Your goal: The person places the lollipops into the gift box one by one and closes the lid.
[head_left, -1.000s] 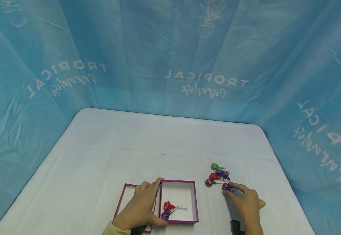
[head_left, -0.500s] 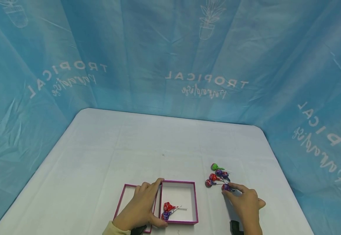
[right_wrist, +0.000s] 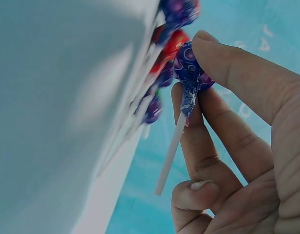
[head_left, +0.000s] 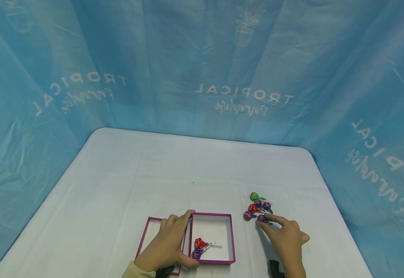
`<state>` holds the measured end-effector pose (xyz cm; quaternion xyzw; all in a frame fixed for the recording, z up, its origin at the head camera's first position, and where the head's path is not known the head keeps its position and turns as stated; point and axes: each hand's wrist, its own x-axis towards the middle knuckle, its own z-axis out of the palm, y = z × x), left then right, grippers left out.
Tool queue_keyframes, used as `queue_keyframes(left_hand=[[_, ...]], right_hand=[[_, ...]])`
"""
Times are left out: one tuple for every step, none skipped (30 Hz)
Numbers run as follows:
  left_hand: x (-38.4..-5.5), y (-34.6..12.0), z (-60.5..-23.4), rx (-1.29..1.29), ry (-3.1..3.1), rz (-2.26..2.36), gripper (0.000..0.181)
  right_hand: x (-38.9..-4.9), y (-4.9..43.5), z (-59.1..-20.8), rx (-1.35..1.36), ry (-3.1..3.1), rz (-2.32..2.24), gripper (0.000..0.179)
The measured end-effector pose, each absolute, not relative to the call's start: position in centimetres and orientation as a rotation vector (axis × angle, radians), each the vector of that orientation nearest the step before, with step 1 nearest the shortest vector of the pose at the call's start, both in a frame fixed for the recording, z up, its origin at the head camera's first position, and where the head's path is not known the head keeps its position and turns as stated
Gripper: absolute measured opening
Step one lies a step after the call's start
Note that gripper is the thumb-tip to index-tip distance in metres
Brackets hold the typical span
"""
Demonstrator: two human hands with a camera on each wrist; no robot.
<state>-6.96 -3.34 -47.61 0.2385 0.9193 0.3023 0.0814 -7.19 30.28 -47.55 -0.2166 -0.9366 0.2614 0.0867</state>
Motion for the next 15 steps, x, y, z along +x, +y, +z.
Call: queue_keyframes(left_hand=[[-7.1,-3.2,-47.6,0.722,2.743,0.903,0.134],[-7.2,-3.1,-47.5,0.732,2.742,0.903,0.134],[-7.3,-2.9,-47.5,0.739,2.743,0.899,0.133],[-7.4,-2.8,-47.5,0.744,2.741,0.894,0.133],[-7.5,-2.7,-47.5,0.745,2.743,0.884,0.134],[-7.5,-2.6,-47.5,0.746,2.746,0.872,0.135],[-7.5,-2.5,-47.5,0.743,2.749,0.862,0.135],[-7.5,-2.5,-47.6,0.741,2.748,0.860,0.135],[-7.4,-2.5,-47.7,0.731,2.744,0.854,0.136],[-7.3,-2.5,-47.8,0.721,2.742,0.852,0.137],[-7.2,-2.5,-47.9,0.708,2.745,0.847,0.137],[-7.1,-2.6,-48.0,0.697,2.748,0.847,0.138],[-7.0,-2.7,-48.1,0.692,2.755,0.851,0.138],[-7.0,-2.8,-48.1,0.684,2.758,0.857,0.138],[-7.0,-2.8,-48.2,0.678,2.766,0.855,0.138]], right_hand=[[-7.1,30.1,-47.4,-0.645,-2.781,0.789,0.039],[-7.0,30.0,-47.3,-0.640,-2.770,0.797,0.039],[-6.9,29.8,-47.1,-0.628,-2.759,0.802,0.039],[-6.8,29.6,-47.0,-0.612,-2.748,0.805,0.039],[-6.7,29.4,-46.8,-0.588,-2.741,0.810,0.039],[-6.7,29.2,-46.7,-0.558,-2.730,0.821,0.039],[-6.7,28.9,-46.6,-0.525,-2.720,0.828,0.038],[-6.7,28.7,-46.5,-0.488,-2.712,0.830,0.037],[-6.8,28.4,-46.5,-0.451,-2.704,0.834,0.036],[-6.8,28.1,-46.4,-0.414,-2.700,0.838,0.035],[-6.9,27.7,-46.4,-0.376,-2.693,0.850,0.035],[-7.1,27.4,-46.4,-0.337,-2.687,0.858,0.034],[-7.2,27.0,-46.3,-0.303,-2.686,0.863,0.034],[-7.3,26.6,-46.3,-0.273,-2.681,0.871,0.034],[-7.4,26.2,-46.2,-0.249,-2.672,0.881,0.034]])
